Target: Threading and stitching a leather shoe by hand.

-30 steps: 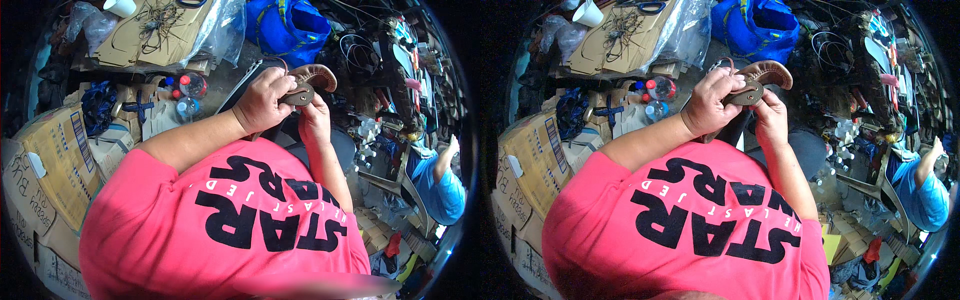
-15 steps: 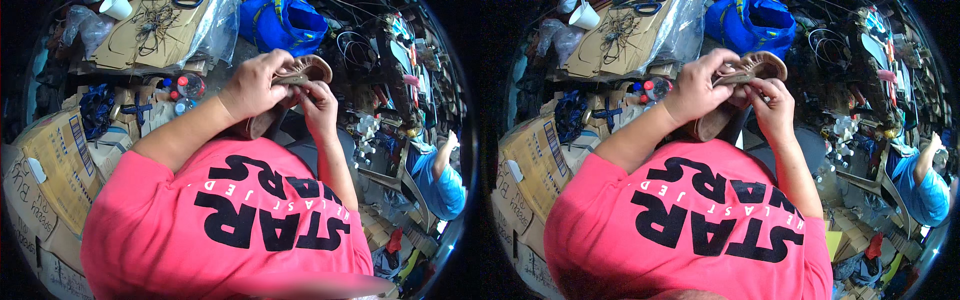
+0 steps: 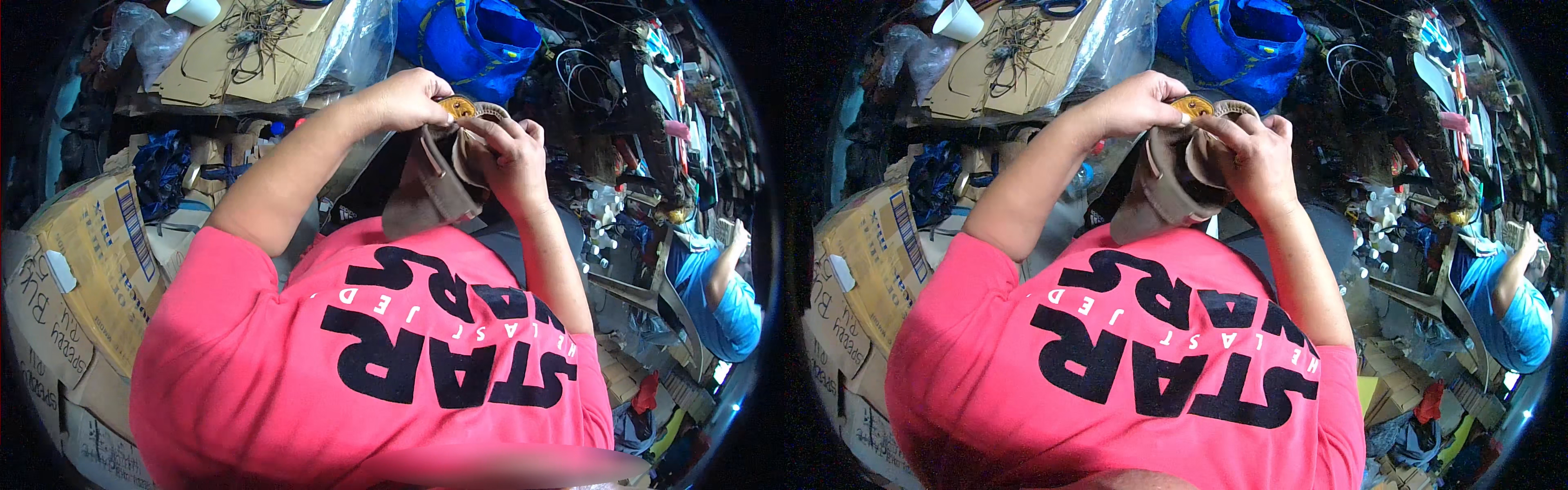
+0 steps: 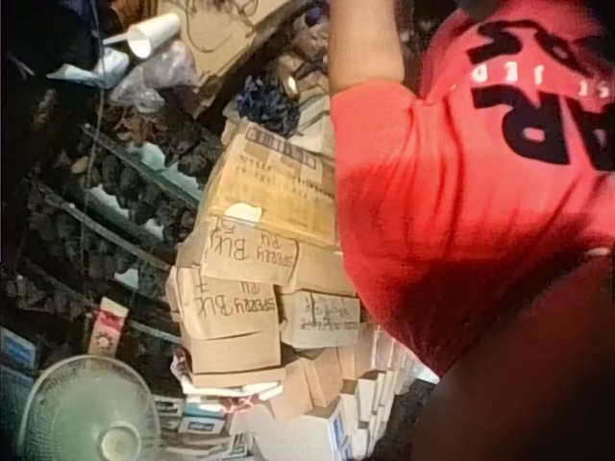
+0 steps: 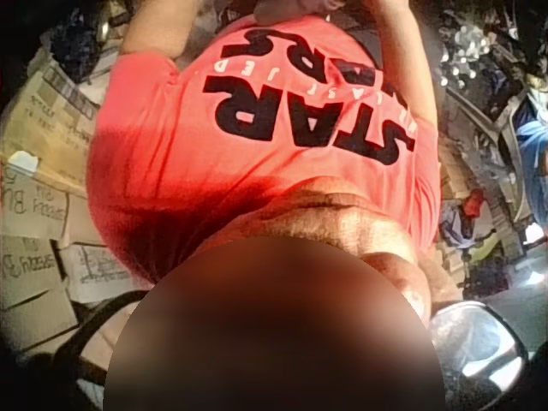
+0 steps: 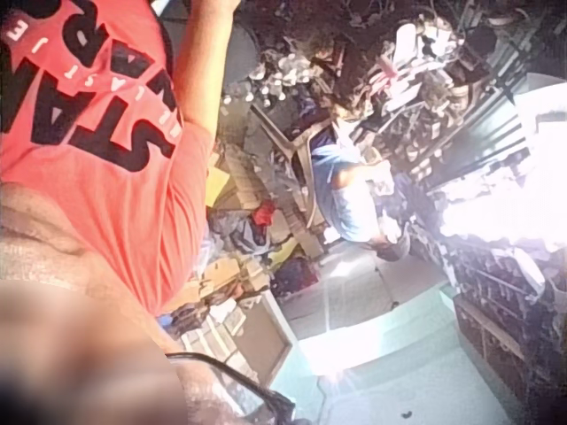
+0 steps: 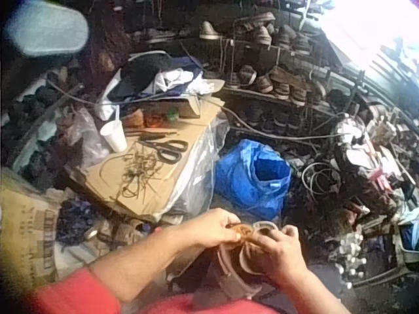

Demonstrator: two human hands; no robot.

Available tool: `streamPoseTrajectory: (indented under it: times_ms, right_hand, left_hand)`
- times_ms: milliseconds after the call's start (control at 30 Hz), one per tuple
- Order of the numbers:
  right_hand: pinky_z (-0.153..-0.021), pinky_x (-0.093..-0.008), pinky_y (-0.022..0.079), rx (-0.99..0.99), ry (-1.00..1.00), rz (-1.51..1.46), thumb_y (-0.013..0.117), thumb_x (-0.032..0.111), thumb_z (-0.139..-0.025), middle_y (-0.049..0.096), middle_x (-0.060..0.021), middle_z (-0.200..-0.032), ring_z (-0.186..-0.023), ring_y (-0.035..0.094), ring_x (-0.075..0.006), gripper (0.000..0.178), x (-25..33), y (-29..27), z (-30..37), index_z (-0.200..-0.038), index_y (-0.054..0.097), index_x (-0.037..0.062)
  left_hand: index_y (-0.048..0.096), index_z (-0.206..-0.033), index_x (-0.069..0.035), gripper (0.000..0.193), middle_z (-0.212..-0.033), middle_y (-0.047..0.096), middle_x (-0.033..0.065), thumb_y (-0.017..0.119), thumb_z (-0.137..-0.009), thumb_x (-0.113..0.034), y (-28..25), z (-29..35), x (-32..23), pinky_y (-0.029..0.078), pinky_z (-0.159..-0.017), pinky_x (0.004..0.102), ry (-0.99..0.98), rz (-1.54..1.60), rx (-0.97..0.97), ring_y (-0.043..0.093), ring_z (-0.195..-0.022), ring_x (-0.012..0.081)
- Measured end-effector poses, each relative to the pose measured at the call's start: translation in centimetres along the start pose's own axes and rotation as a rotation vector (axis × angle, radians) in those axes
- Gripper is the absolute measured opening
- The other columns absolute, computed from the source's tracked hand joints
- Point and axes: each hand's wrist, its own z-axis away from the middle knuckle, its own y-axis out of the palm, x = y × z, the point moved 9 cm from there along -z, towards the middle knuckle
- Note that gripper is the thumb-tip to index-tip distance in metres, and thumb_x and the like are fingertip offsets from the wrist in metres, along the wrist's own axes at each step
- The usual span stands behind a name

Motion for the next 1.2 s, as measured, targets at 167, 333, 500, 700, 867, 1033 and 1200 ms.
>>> streamPoseTrajectory:
  times_ms: [167, 333, 500, 700, 867, 1033, 1200]
  right_hand:
    - [-0.086, -0.0367, 0.036, 0.047, 0.015, -0.132, 0.067, 0.005, -0.067, 0.064, -0.0022, -0.091, -0.090, 0.059, -0.0217, 0.032, -1.7, 0.9, 0.2, -0.092, 0.072, 0.0248]
    - [-0.083, -0.0352, 0.041, 0.102, 0.033, -0.298, 0.071, 0.003, -0.062, 0.066, -0.0062, -0.096, -0.097, 0.061, -0.0231, 0.024, -3.3, 1.2, -0.3, -0.082, 0.073, 0.0161]
    - [-0.070, -0.0324, 0.051, 0.224, 0.118, -0.534, 0.072, -0.003, -0.061, 0.064, -0.0088, -0.083, -0.079, 0.064, -0.0248, 0.023, -4.7, 2.3, -0.9, -0.080, 0.073, 0.0107]
    - [-0.070, -0.0351, 0.051, 0.273, 0.097, -0.432, 0.069, -0.002, -0.062, 0.063, -0.0107, -0.082, -0.078, 0.063, -0.0281, 0.024, -3.3, 1.5, -1.6, -0.081, 0.073, 0.0119]
    - [-0.070, -0.0387, 0.051, 0.392, 0.125, -0.130, 0.065, 0.000, -0.064, 0.064, -0.0137, -0.085, -0.079, 0.063, -0.0311, 0.024, -1.8, 1.3, -2.0, -0.082, 0.073, 0.0130]
    - [-0.069, -0.0374, 0.051, 0.217, 0.157, -0.133, 0.063, 0.000, -0.067, 0.064, -0.0155, -0.088, -0.079, 0.064, -0.0326, 0.020, -2.0, 1.5, -1.1, -0.083, 0.072, 0.0096]
    - [-0.064, -0.0314, 0.050, 0.167, 0.647, -0.517, 0.069, 0.006, -0.073, 0.064, -0.0121, -0.085, -0.070, 0.063, -0.0225, 0.012, -5.6, 3.4, 2.1, -0.085, 0.069, 0.0050]
  left_hand:
    - [0.064, -0.102, 0.003, 0.025, -0.090, 0.067, 0.0030, 0.063, -0.079, -0.006, 1.7, -1.3, 1.7, 0.048, -0.077, 0.0233, -0.043, 0.407, 0.274, 0.061, -0.080, 0.0082]
    - [0.064, -0.103, 0.002, 0.026, -0.090, 0.067, 0.0029, 0.066, -0.079, -0.009, 2.1, -1.4, 2.3, 0.048, -0.077, 0.0231, -0.056, 0.488, 0.302, 0.061, -0.080, 0.0076]
    - [0.064, -0.102, 0.001, 0.026, -0.090, 0.067, 0.0025, 0.067, -0.079, -0.009, 2.1, -1.7, 2.5, 0.048, -0.077, 0.0227, -0.073, 0.517, 0.305, 0.061, -0.079, 0.0070]
    - [0.065, -0.098, 0.001, 0.022, -0.086, 0.067, 0.0014, 0.068, -0.079, -0.010, 2.1, -1.4, 2.3, 0.047, -0.075, 0.0222, -0.072, 0.491, 0.274, 0.060, -0.078, 0.0070]
    - [0.066, -0.085, -0.001, 0.019, -0.072, 0.063, 0.0008, 0.071, -0.075, -0.016, 0.8, -0.6, 0.2, 0.047, -0.064, 0.0254, -0.011, 0.088, 0.069, 0.058, -0.068, 0.0081]
    - [0.063, -0.081, -0.001, 0.022, -0.070, 0.062, 0.0039, 0.073, -0.072, -0.019, 0.8, 0.8, -2.1, 0.045, -0.062, 0.0276, 0.057, -0.121, -0.116, 0.055, -0.065, 0.0097]
    - [0.067, -0.084, -0.001, 0.032, -0.079, 0.067, 0.0153, 0.071, -0.063, -0.025, 0.4, 1.5, -3.0, 0.052, -0.073, 0.0337, 0.069, -0.187, -0.199, 0.066, -0.075, 0.0260]
